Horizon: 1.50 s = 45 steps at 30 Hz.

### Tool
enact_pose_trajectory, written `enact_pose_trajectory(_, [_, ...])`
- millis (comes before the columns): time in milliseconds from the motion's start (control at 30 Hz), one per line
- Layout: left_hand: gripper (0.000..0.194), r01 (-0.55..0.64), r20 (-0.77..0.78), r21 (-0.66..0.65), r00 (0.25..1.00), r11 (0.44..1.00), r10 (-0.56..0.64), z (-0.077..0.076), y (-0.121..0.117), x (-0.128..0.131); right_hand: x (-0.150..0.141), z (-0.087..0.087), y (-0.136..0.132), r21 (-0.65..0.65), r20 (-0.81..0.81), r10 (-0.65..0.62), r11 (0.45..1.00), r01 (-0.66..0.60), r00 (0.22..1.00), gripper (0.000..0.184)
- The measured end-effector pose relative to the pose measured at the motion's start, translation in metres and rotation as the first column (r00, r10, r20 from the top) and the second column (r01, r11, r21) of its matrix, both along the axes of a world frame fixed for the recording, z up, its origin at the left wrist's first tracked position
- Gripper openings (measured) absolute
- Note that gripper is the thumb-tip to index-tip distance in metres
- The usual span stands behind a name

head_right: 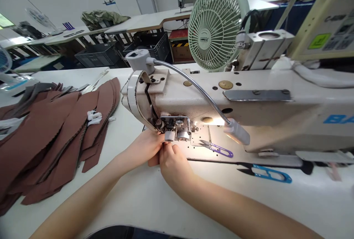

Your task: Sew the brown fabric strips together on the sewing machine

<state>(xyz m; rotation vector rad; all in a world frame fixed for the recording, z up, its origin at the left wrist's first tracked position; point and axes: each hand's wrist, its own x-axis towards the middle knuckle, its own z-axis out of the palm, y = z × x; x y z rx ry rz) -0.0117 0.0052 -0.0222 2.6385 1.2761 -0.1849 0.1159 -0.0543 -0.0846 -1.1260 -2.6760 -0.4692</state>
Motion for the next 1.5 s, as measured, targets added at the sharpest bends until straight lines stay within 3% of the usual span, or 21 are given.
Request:
enact_pose_trajectory(100, [0.018, 0.003, 0.013, 0.021, 1.000, 1.000, -0.003, 0.001, 0.001, -0.002, -0.002, -0.001, -0.001, 0.029, -0.005, 0.005, 1.000, -0.004, 1.000, 0.030])
enact_pose_trajectory(267, [0.015, -0.014, 0.048, 0.059, 0.999, 0.998, 0.011, 0.001, 0.003, -0.004, -0.001, -0.007, -0.009, 0.240, -0.045, 0.072, 0.969, -0.059, 0.996, 0.033])
enact_pose_trajectory(333, [0.013, -0.016, 0.039, 0.049, 0.999, 0.999, 0.014, -0.001, 0.004, -0.005, 0.000, -0.009, -0.009, 0.267, -0.068, 0.081, 0.962, -0.060, 0.994, 0.032])
enact_pose_trajectory(600, [0.013, 0.034, 0.002, 0.051, 0.999, 0.998, -0.034, -0.005, 0.011, -0.006, 0.000, -0.012, 0.003, 0.138, -0.077, 0.047, 0.990, -0.036, 0.996, 0.033])
enact_pose_trajectory(833, [0.020, 0.086, 0.075, 0.109, 0.993, 0.990, -0.094, -0.017, 0.018, -0.013, -0.003, -0.011, 0.006, 0.104, -0.070, 0.021, 0.995, -0.014, 0.997, 0.034])
enact_pose_trajectory(1033, [0.018, 0.094, 0.116, 0.063, 0.988, 0.994, -0.101, -0.023, 0.024, -0.014, -0.004, -0.019, -0.006, 0.111, -0.068, 0.072, 0.992, -0.064, 0.995, 0.034])
enact_pose_trajectory(1233, [0.023, 0.078, 0.184, -0.087, 0.981, 0.993, -0.061, -0.019, 0.026, -0.015, -0.002, -0.022, 0.001, 0.078, -0.040, 0.051, 0.996, -0.048, 0.998, 0.036])
enact_pose_trajectory(1500, [0.025, 0.160, 0.214, 0.007, 0.964, 0.987, -0.158, -0.026, 0.037, -0.021, -0.005, -0.029, 0.007, 0.000, -0.049, 0.023, 1.000, -0.023, 0.999, 0.040])
